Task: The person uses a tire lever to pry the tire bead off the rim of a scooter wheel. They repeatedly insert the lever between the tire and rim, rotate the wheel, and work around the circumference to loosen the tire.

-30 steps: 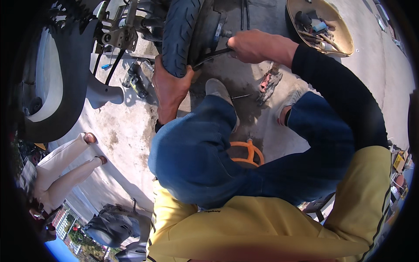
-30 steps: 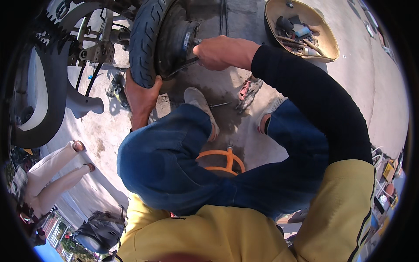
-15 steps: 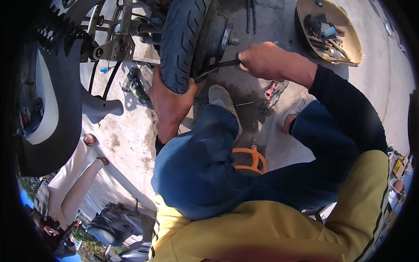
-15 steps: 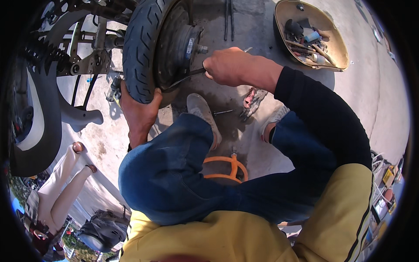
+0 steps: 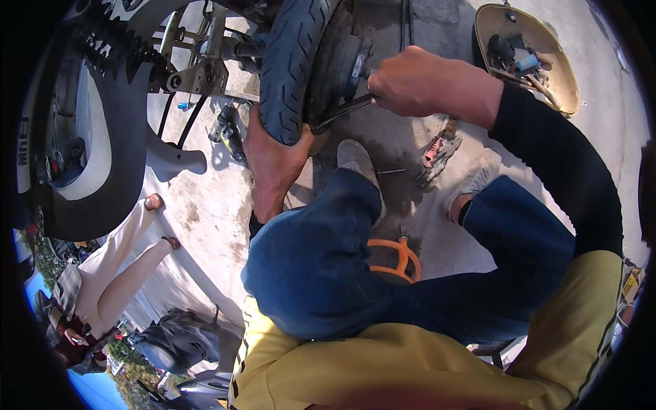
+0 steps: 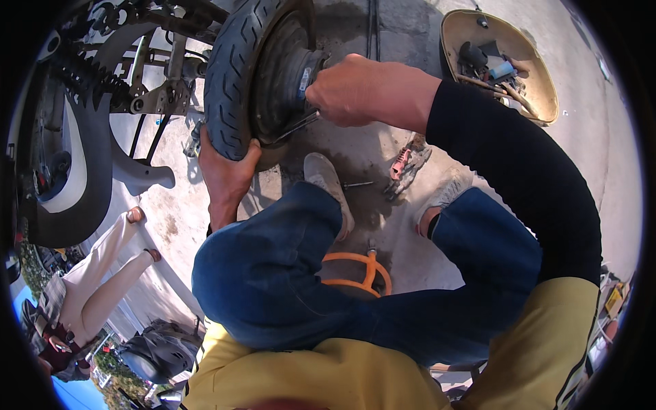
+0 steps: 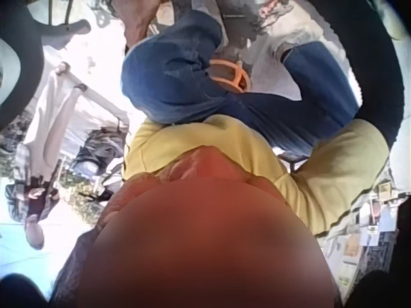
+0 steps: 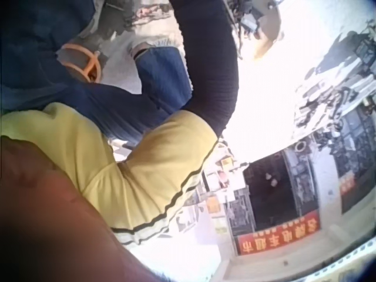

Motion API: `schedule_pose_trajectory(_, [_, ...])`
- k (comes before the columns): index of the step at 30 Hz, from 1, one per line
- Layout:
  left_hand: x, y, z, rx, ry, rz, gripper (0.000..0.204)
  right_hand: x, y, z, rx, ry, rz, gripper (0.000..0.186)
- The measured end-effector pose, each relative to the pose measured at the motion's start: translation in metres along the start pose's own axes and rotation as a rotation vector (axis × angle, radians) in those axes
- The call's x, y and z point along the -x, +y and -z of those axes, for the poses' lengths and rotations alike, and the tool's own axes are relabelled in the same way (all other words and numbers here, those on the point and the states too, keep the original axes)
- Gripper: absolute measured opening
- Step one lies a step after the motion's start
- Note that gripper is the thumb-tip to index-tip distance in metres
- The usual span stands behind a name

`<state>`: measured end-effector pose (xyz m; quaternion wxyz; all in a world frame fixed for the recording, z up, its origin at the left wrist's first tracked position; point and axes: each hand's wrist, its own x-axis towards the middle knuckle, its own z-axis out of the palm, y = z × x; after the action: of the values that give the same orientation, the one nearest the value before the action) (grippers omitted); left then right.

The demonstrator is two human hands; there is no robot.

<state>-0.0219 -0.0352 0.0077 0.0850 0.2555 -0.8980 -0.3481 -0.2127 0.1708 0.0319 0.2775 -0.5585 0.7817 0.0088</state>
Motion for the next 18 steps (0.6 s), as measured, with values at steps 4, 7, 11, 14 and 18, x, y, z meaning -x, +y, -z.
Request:
schedule_pose_trajectory(4, [0.001,-0.006,-0.006,-0.018,0.077,-0.101,0.070,-0.006,-0.004,-0.007,0.047,-0.033,-0.023,0.036])
schedule_pose_trajectory(7, [0.004,-0.005,-0.006,-0.008,0.088,-0.079,0.070,-0.001,0.001,-0.029,-0.086,-0.017,-0.061,0.036])
schedule_pose_trajectory(11, [0.003,-0.003,-0.002,0.014,0.014,-0.005,0.080,0.021,0.005,-0.063,-0.379,-0.005,-0.211,0.041])
schedule_pose_trajectory(14, [0.002,-0.002,-0.001,0.004,-0.013,0.025,0.086,0.022,0.022,-0.091,-0.294,0.369,-0.105,0.054])
schedule_pose_trajectory(18, [0.003,-0.010,-0.007,-0.036,0.099,-0.098,0.071,0.011,0.029,-0.086,-0.624,-0.184,-0.302,0.069])
